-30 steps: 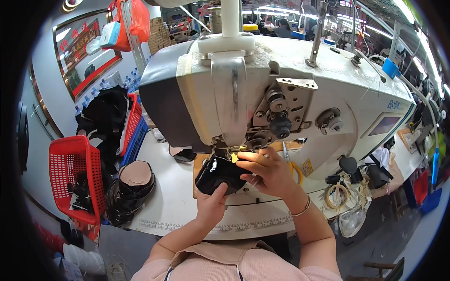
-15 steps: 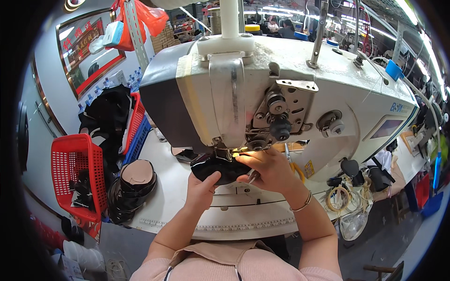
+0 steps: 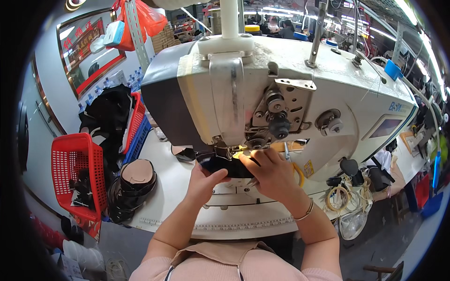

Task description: Stitching together components of a shoe using an industrial sewing machine.

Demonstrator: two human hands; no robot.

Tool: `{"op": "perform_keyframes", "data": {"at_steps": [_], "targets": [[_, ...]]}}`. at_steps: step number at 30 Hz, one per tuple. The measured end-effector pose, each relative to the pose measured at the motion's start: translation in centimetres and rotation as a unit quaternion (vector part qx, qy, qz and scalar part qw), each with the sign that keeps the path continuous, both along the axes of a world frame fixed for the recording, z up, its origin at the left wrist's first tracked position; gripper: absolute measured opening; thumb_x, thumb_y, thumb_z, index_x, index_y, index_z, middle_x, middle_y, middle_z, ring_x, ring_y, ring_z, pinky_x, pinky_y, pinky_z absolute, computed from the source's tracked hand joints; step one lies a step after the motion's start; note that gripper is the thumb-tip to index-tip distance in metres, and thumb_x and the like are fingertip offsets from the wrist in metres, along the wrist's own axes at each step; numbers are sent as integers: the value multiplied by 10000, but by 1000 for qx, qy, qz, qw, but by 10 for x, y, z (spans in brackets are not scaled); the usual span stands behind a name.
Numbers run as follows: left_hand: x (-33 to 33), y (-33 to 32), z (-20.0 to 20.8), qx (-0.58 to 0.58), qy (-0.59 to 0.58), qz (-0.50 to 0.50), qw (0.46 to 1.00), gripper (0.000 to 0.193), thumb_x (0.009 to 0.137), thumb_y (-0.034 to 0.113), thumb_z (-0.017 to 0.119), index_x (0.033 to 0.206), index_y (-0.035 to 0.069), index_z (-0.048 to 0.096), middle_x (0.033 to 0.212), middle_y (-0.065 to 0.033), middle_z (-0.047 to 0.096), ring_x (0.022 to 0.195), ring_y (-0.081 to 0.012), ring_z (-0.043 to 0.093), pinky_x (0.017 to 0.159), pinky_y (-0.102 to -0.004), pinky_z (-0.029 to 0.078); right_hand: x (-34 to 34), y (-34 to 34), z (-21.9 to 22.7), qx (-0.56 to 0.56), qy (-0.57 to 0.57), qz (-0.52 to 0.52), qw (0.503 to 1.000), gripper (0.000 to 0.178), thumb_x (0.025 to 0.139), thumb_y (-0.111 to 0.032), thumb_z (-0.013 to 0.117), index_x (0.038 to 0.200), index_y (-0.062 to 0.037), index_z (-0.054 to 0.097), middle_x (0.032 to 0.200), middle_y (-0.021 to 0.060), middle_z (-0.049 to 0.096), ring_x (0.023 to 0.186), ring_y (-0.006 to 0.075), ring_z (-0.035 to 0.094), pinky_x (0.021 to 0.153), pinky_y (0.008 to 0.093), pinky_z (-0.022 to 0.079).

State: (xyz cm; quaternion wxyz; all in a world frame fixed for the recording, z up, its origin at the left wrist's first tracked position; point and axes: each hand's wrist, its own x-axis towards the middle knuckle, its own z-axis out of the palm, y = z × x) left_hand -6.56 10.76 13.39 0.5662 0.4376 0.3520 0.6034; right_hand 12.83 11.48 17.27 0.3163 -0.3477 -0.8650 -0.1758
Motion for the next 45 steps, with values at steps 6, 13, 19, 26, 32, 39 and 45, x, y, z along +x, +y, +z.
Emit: {"op": "perform_keyframes", "data": {"at_steps": [6, 13, 19, 26, 32, 39, 45], "targets": [[-8, 12, -3, -20, -76, -72, 994, 260, 786, 33, 625, 1025, -11, 534, 958, -85, 604, 840, -163, 613, 674, -286, 546, -7, -11, 2, 2, -6, -10, 1000, 509, 531, -95, 624, 1037, -67, 571, 890, 75, 492, 867, 241, 500, 694, 320, 483], [-8, 17, -5, -35, -140, -71, 987, 232, 787, 31, 630, 1002, 8, 545, 923, -75, 619, 814, -147, 620, 658, -261, 536, -15, -15, 0, 24, 22, -22, 999, 502, 515, -125, 623, 1014, -88, 583, 831, 55, 464, 807, 239, 500, 600, 324, 487], [-4, 20, -4, -96, -214, -34, 972, 283, 796, 49, 641, 1046, 18, 511, 893, -59, 602, 767, -105, 597, 653, -222, 516, -31, -27, -2, -38, 34, -49, 998, 518, 585, -317, 738, 1003, -57, 574, 848, 74, 470, 812, 250, 502, 624, 333, 476], [3, 6, -8, 28, -28, -23, 999, 375, 778, 29, 666, 1085, 17, 451, 842, -20, 561, 725, -74, 553, 601, -193, 473, -4, -7, 0, -50, 144, 18, 988, 326, 660, -168, 733, 957, -85, 626, 829, 34, 574, 759, 246, 557, 695, 345, 480], [-7, 16, -7, -35, -42, -50, 997, 352, 761, 12, 659, 1062, 30, 479, 866, -21, 578, 729, -66, 561, 586, -177, 462, -11, -6, -6, -20, 104, 8, 994, 301, 707, -110, 677, 1003, -109, 624, 986, 33, 591, 834, 249, 558, 704, 334, 494], [-18, 31, -11, -50, -60, -89, 993, 313, 758, 24, 661, 1023, 49, 496, 808, 8, 567, 679, -51, 538, 533, -159, 413, -16, -6, -8, -2, 106, 8, 994, 315, 683, -72, 673, 993, -79, 615, 964, 41, 576, 858, 250, 548, 675, 342, 496], [1, 4, -27, -64, -73, -20, 995, 281, 789, 28, 648, 1027, 36, 498, 874, -14, 582, 767, -75, 566, 658, -197, 470, -6, -3, -17, 18, 380, -6, 925, 149, 760, 56, 609, 879, -19, 560, 715, 45, 528, 530, 109, 482, 468, 223, 388]]}}
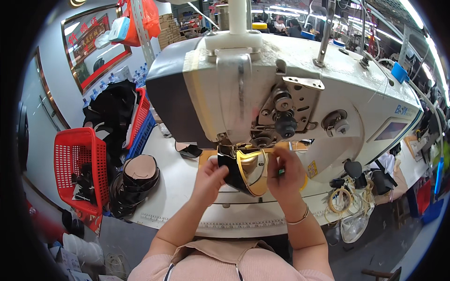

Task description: Stitching together components of a shoe using an industrial sewing machine.

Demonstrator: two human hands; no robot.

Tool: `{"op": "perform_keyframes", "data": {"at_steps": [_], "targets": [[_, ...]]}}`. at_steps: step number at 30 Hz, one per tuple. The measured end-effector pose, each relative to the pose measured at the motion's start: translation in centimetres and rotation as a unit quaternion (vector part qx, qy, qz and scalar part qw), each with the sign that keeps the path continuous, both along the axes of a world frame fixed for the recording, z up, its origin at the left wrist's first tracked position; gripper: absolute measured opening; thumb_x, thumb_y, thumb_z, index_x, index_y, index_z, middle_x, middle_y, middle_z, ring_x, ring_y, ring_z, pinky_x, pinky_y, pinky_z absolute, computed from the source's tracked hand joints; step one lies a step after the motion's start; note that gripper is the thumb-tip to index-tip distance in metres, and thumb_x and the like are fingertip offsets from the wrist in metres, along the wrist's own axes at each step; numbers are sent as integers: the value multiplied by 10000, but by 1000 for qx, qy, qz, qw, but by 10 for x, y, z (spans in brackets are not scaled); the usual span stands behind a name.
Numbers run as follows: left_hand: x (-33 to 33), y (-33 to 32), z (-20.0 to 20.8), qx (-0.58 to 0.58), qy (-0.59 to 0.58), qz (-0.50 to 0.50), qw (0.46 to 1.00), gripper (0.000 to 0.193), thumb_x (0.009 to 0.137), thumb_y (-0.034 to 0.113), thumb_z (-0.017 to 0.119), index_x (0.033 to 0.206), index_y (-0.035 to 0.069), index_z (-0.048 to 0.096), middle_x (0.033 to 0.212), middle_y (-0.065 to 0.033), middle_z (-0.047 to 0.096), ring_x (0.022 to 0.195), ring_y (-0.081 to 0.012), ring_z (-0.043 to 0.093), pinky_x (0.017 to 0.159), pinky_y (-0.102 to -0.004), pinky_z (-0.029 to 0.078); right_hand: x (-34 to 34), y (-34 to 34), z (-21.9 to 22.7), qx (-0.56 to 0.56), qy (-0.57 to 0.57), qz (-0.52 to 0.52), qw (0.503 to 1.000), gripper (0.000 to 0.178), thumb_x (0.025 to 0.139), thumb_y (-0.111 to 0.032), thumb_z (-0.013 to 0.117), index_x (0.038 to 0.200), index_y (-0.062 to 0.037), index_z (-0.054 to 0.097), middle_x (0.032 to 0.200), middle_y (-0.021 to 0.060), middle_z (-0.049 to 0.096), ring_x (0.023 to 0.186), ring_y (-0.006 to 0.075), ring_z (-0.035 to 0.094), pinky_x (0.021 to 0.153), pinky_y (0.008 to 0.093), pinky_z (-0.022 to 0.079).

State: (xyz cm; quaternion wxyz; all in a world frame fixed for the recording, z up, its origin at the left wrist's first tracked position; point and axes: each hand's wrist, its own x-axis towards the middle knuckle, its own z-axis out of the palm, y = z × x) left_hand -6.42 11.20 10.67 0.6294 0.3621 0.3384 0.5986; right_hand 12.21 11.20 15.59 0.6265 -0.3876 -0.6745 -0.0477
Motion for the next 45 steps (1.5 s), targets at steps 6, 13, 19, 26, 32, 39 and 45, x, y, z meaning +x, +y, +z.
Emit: {"op": "perform_keyframes", "data": {"at_steps": [6, 13, 19, 26, 32, 39, 45], "targets": [[8, -27, -7, 26, -19, -60, 998, 290, 806, 12, 629, 1063, 10, 493, 986, -48, 601, 889, -92, 564, 802, -225, 454, 3, 15, -15, 20, -77, 23, 997, 254, 778, 6, 617, 1010, -66, 545, 700, 56, 505, 493, 143, 451, 454, 248, 368], [13, -36, -2, 83, 19, -19, 996, 290, 819, 24, 625, 1069, 9, 479, 960, -30, 591, 873, -73, 553, 778, -209, 447, 5, -28, -14, -158, -138, 202, 957, 148, 681, -69, 724, 750, -52, 594, 654, 43, 539, 631, 215, 468, 569, 295, 381], [11, -42, 1, 112, 89, -10, 990, 249, 830, 37, 620, 1035, 15, 482, 925, -22, 580, 821, -56, 549, 720, -178, 446, 4, -40, -11, -189, -160, 200, 948, 158, 681, -76, 724, 696, -49, 569, 603, 28, 522, 664, 222, 446, 607, 308, 381], [7, -25, 9, 92, 60, -4, 994, 247, 825, 35, 622, 1029, 11, 485, 931, -24, 577, 827, -59, 546, 726, -190, 454, -8, -32, -10, -162, -169, 157, 960, 154, 678, -73, 724, 673, -44, 573, 599, 32, 534, 722, 230, 493, 631, 316, 408], [1, -6, 10, 91, 74, -1, 993, 279, 817, 49, 631, 1050, 4, 484, 941, -29, 579, 815, -67, 543, 704, -208, 462, -17, -24, -7, -196, -129, 167, 958, 142, 680, -62, 724, 677, -34, 585, 628, 56, 530, 704, 234, 497, 599, 308, 409], [-2, -18, -7, 96, 70, -56, 991, 364, 763, -9, 664, 1059, 17, 455, 958, -30, 567, 876, -98, 556, 735, -229, 470, -8, -25, -21, -165, -113, 196, 960, 112, 693, -55, 696, 720, -29, 591, 637, 63, 553, 682, 239, 523, 587, 332, 432], [0, -33, -18, 139, 57, -49, 987, 399, 784, -13, 648, 1103, 17, 410, 1029, -55, 541, 931, -112, 543, 804, -254, 461, -10, -36, -14, -237, -84, 204, 946, 113, 701, -48, 710, 761, -16, 620, 702, 67, 579, 701, 209, 534, 566, 275, 436]]}}
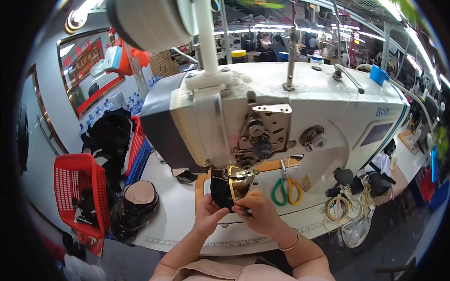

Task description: Stitching together components of a shoe using an industrial sewing machine.

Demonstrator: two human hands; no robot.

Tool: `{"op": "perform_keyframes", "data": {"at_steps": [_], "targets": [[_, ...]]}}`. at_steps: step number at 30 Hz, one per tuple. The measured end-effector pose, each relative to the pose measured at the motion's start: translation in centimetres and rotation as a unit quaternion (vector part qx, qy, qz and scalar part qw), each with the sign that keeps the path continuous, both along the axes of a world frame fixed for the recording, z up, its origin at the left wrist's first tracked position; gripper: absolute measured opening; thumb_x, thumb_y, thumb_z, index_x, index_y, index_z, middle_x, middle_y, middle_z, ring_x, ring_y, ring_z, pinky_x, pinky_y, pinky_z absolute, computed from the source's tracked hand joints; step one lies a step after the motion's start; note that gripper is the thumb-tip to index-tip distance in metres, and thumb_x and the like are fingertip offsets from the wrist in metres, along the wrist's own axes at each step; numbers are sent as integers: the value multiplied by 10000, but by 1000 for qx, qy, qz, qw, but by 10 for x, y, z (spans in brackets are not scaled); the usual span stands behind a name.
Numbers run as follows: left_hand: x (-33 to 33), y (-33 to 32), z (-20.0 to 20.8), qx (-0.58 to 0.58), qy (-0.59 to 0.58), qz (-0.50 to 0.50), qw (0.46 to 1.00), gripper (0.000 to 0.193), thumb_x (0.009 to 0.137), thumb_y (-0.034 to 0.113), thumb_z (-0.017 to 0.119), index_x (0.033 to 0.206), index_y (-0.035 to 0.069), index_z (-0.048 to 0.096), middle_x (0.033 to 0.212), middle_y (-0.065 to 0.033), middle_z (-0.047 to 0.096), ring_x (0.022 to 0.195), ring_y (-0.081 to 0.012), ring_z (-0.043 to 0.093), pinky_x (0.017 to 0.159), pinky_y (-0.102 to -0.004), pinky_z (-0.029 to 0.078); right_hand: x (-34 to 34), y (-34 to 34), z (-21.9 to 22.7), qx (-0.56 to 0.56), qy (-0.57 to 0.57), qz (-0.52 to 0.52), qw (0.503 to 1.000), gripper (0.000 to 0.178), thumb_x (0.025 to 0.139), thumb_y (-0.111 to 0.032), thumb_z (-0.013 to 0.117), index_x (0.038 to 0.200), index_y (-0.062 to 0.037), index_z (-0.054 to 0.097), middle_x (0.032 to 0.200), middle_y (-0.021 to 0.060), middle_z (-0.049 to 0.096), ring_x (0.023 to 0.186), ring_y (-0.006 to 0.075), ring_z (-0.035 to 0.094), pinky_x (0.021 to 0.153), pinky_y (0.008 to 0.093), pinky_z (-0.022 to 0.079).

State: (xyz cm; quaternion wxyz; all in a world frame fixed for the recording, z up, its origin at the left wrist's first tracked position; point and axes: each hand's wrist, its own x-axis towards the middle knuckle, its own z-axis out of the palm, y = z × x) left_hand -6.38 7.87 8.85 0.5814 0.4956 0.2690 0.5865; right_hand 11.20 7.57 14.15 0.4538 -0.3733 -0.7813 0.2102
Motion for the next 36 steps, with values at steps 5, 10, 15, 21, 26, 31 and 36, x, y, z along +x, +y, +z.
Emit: {"op": "perform_keyframes", "data": {"at_steps": [5, 10, 15, 21, 26, 31, 36], "targets": [[-4, 13, 15, -21, -19, -20, 999, 399, 786, -26, 635, 1110, 23, 408, 1023, -53, 544, 953, -117, 541, 832, -257, 458, -6, 11, -2, 98, -16, -41, 994, 122, 721, -64, 694, 719, -26, 578, 654, 71, 549, 668, 229, 522, 578, 310, 429], [-5, 20, 11, -30, -43, -34, 998, 438, 768, -7, 658, 1126, 24, 407, 1020, -59, 550, 948, -121, 547, 828, -256, 458, -2, 18, -1, 21, -61, -13, 998, 103, 745, -74, 678, 747, -18, 592, 656, 78, 544, 621, 236, 497, 571, 329, 409], [0, 8, 9, -64, -53, -10, 997, 441, 763, 5, 669, 1119, 13, 408, 1008, -64, 555, 937, -121, 554, 812, -252, 463, -8, 4, -15, -139, 77, 1, 987, 125, 775, -100, 669, 780, 4, 599, 716, 87, 561, 620, 215, 497, 586, 314, 404], [3, 7, 17, -52, -5, 18, 998, 423, 768, 11, 670, 1105, 2, 416, 1017, -71, 563, 909, -111, 561, 803, -241, 463, -4, 12, -16, 3, 35, 7, 999, 105, 781, -95, 657, 821, -6, 618, 761, 126, 583, 704, 218, 573, 592, 296, 435], [-3, 23, 30, -83, -41, 16, 996, 384, 769, -6, 653, 1093, -23, 449, 987, -65, 588, 899, -109, 571, 805, -240, 462, -14, 20, 1, -145, 20, -4, 989, 138, 844, -127, 613, 829, 10, 617, 624, 36, 559, 582, 81, 497, 521, 229, 402], [-5, 31, 35, -95, -47, 9, 994, 378, 770, 5, 652, 1093, -29, 459, 975, -67, 597, 878, -109, 580, 805, -238, 463, -16, 28, -2, -152, 42, -1, 987, 151, 863, -135, 595, 825, 8, 621, 591, 2, 535, 562, 38, 448, 488, 210, 382], [-9, 42, 39, -123, -49, 4, 991, 358, 773, 48, 669, 1067, -25, 479, 935, -65, 606, 839, -108, 588, 770, -233, 470, -11, 31, -9, -175, 46, 1, 983, 139, 847, -127, 616, 828, 10, 632, 607, -22, 536, 570, 29, 432, 491, 202, 376]]}}
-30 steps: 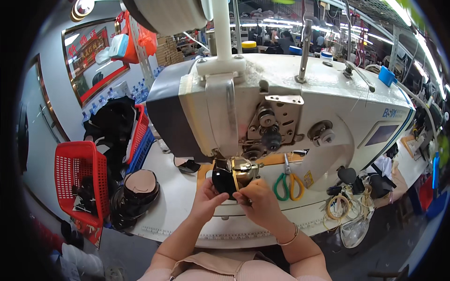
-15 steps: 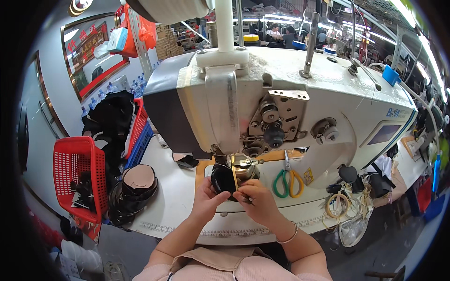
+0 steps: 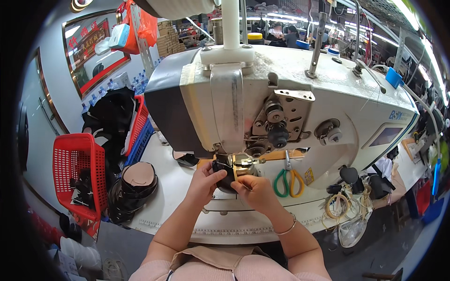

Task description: Stitching together components of a shoe using an industrial sewing machine.

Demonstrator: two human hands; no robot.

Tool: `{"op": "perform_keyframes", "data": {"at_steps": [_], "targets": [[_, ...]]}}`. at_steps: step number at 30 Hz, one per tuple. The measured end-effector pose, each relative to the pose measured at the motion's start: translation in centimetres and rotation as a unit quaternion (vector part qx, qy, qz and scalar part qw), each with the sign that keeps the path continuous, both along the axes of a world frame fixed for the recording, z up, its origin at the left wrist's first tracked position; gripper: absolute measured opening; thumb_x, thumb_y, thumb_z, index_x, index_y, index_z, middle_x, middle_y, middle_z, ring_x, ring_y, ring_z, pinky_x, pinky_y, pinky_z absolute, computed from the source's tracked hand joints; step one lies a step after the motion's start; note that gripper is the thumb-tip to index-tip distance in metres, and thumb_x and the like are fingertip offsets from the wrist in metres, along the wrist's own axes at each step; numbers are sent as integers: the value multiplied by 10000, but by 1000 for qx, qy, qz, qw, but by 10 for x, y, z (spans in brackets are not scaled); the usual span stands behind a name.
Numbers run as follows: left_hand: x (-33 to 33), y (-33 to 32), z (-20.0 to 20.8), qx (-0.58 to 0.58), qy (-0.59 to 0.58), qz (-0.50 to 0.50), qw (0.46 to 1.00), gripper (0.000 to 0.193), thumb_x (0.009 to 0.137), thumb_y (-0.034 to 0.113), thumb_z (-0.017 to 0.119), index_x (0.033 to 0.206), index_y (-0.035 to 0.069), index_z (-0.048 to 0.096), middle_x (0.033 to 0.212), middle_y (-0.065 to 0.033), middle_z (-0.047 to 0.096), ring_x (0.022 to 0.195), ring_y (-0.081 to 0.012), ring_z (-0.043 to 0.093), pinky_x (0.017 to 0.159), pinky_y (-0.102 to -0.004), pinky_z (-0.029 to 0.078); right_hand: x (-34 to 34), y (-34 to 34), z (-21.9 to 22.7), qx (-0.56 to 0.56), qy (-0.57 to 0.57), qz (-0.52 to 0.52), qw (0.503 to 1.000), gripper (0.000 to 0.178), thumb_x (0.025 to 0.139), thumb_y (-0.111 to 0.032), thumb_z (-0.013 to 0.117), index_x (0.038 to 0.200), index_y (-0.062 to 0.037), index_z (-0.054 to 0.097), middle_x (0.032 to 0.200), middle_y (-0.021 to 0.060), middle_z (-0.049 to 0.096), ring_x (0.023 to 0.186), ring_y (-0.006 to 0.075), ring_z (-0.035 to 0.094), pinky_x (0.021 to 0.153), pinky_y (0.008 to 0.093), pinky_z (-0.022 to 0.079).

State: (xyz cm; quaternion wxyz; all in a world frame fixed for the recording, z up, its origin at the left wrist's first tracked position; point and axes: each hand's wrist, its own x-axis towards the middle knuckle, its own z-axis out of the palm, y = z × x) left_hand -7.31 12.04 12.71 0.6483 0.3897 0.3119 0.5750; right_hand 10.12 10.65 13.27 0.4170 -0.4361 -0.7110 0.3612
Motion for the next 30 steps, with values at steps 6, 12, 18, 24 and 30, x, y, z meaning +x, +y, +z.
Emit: {"op": "perform_keyframes", "data": {"at_steps": [6, 12, 18, 24, 30], "targets": [[0, -1, -2, -10, -21, -17, 1000, 323, 771, 52, 673, 1032, -13, 493, 915, -71, 609, 834, -108, 593, 723, -220, 481, 4, -6, 4, -63, 55, 24, 996, 112, 822, -106, 638, 826, 6, 644, 616, -63, 504, 566, 20, 404, 484, 191, 345], [2, 6, -4, -52, -59, 10, 997, 320, 784, 60, 659, 1043, -5, 482, 918, -59, 604, 785, -101, 600, 654, -203, 489, 5, -7, 9, -40, 7, 6, 999, 118, 833, -113, 628, 824, 4, 641, 614, -61, 494, 570, 24, 396, 493, 192, 339], [20, -26, -28, -20, -68, 34, 997, 314, 795, 38, 641, 1049, -21, 467, 954, -81, 592, 840, -125, 597, 711, -235, 501, 0, -13, -18, -125, 123, 57, 983, 110, 864, -118, 598, 880, -10, 610, 663, -60, 489, 600, 27, 388, 516, 189, 331], [20, -23, -22, -22, -52, -14, 998, 349, 792, 42, 652, 1079, -26, 465, 969, -83, 593, 868, -134, 592, 781, -257, 483, -6, -27, -25, -35, 157, -3, 987, 148, 864, -140, 602, 895, 5, 598, 650, -32, 507, 617, 36, 412, 541, 199, 371], [12, -28, -21, -11, -17, -38, 999, 377, 794, 63, 664, 1101, -4, 457, 997, -68, 575, 883, -120, 575, 782, -245, 478, 3, -24, -14, 277, -60, -34, 958, 120, 764, -69, 665, 845, -18, 592, 733, 42, 569, 726, 189, 531, 623, 289, 419]]}}
